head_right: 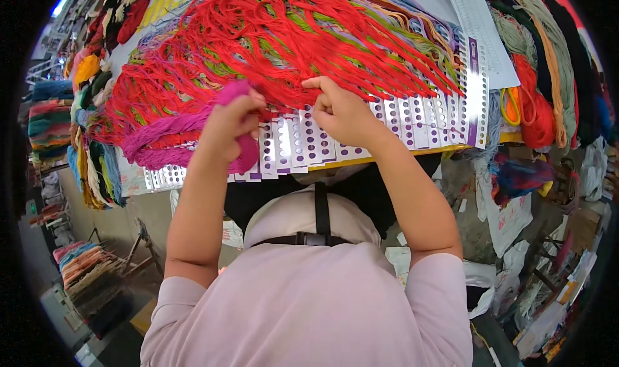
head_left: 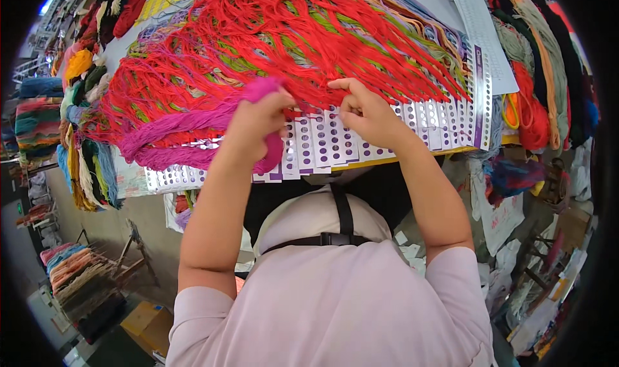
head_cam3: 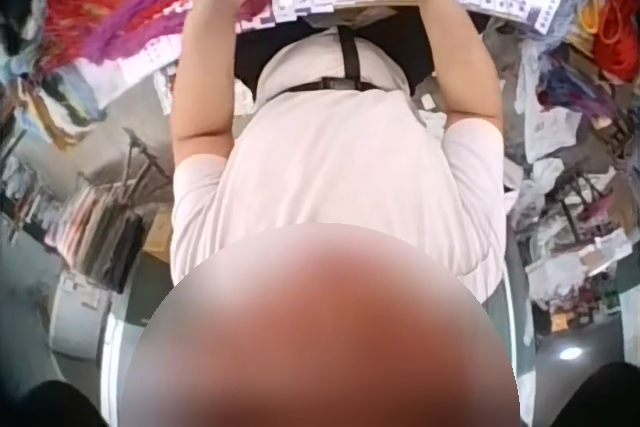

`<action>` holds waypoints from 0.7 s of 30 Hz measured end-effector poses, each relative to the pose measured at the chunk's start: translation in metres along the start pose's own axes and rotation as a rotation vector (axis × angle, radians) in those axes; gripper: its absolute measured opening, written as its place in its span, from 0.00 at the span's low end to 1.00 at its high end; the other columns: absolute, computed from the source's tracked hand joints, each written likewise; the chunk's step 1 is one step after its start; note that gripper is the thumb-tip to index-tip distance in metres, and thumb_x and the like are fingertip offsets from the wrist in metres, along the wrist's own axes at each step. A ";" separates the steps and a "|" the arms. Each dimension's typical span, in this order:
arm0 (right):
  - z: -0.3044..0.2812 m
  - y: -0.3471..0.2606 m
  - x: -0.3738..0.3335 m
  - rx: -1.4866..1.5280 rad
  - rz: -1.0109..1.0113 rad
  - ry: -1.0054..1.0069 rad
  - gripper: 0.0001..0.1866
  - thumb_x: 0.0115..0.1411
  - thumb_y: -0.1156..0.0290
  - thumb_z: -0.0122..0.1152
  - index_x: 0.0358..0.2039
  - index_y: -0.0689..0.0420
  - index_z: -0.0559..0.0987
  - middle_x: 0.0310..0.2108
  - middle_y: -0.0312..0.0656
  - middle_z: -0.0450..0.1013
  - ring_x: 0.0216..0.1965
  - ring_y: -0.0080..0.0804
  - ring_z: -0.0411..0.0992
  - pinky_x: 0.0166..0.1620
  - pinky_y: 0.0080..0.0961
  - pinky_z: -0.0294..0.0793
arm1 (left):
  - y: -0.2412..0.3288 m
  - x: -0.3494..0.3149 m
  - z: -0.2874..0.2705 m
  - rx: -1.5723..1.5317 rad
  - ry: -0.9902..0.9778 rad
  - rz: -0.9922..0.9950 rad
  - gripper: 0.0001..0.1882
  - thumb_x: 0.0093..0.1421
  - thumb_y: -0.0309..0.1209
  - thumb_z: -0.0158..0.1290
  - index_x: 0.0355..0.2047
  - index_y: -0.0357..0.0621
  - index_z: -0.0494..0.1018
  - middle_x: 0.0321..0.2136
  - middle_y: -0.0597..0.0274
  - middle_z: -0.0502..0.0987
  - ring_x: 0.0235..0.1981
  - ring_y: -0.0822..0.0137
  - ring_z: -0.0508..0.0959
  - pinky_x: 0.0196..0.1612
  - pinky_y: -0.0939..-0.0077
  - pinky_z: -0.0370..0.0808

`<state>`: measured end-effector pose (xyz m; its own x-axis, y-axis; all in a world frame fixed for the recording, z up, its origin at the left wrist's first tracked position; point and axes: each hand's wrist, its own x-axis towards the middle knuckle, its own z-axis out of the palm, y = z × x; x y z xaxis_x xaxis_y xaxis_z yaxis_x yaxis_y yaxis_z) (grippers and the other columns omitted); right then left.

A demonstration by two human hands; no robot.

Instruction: The worker organizes bundles of pink and red yarn threads onto a punched organizer board for cataloging or embroidery preparation.

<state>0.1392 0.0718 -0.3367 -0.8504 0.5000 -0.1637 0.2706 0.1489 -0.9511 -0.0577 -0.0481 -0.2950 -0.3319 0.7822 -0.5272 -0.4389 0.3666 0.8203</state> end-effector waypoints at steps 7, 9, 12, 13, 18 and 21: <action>-0.011 -0.010 0.001 0.472 0.053 -0.047 0.28 0.56 0.78 0.53 0.59 0.61 0.63 0.26 0.33 0.70 0.29 0.15 0.69 0.34 0.13 0.64 | 0.003 -0.002 -0.007 -0.362 -0.502 -0.392 0.17 0.64 0.29 0.44 0.51 0.40 0.72 0.17 0.72 0.70 0.08 0.84 0.56 0.16 0.87 0.61; -0.013 -0.008 -0.001 0.510 0.027 -0.065 0.29 0.57 0.76 0.54 0.60 0.61 0.63 0.26 0.32 0.70 0.30 0.15 0.70 0.35 0.12 0.63 | -0.010 0.005 0.017 0.039 -0.399 -0.280 0.20 0.63 0.31 0.48 0.54 0.40 0.70 0.15 0.72 0.68 0.11 0.81 0.61 0.18 0.83 0.63; -0.017 -0.009 -0.003 0.574 0.001 -0.077 0.30 0.56 0.75 0.55 0.60 0.61 0.63 0.26 0.32 0.70 0.30 0.15 0.70 0.35 0.11 0.63 | -0.023 0.013 0.034 0.438 -0.267 -0.158 0.14 0.60 0.33 0.53 0.45 0.44 0.78 0.17 0.70 0.70 0.14 0.77 0.65 0.20 0.81 0.65; -0.016 -0.012 -0.004 0.541 0.013 -0.057 0.30 0.56 0.76 0.55 0.60 0.60 0.63 0.25 0.32 0.70 0.29 0.15 0.69 0.35 0.12 0.63 | -0.024 0.014 0.032 0.478 -0.205 -0.049 0.12 0.59 0.34 0.54 0.41 0.44 0.79 0.18 0.70 0.72 0.15 0.77 0.66 0.21 0.81 0.66; -0.008 -0.008 -0.005 0.244 0.079 -0.034 0.30 0.54 0.79 0.53 0.60 0.60 0.63 0.24 0.31 0.68 0.28 0.14 0.65 0.34 0.15 0.63 | 0.038 0.004 -0.042 0.060 -0.069 -0.007 0.04 0.53 0.27 0.58 0.30 0.42 0.76 0.17 0.72 0.71 0.11 0.81 0.63 0.16 0.82 0.67; -0.008 -0.010 -0.005 0.196 0.082 -0.044 0.30 0.55 0.78 0.53 0.60 0.60 0.63 0.24 0.32 0.69 0.27 0.14 0.65 0.34 0.15 0.63 | 0.089 0.011 -0.120 -0.166 -0.018 0.076 0.01 0.53 0.22 0.53 0.27 0.40 0.74 0.15 0.73 0.68 0.09 0.83 0.58 0.14 0.89 0.62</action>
<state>0.1445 0.0744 -0.3245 -0.8492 0.4653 -0.2497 0.2501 -0.0620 -0.9662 -0.2002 -0.0674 -0.2542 -0.3551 0.8141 -0.4596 -0.5454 0.2188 0.8091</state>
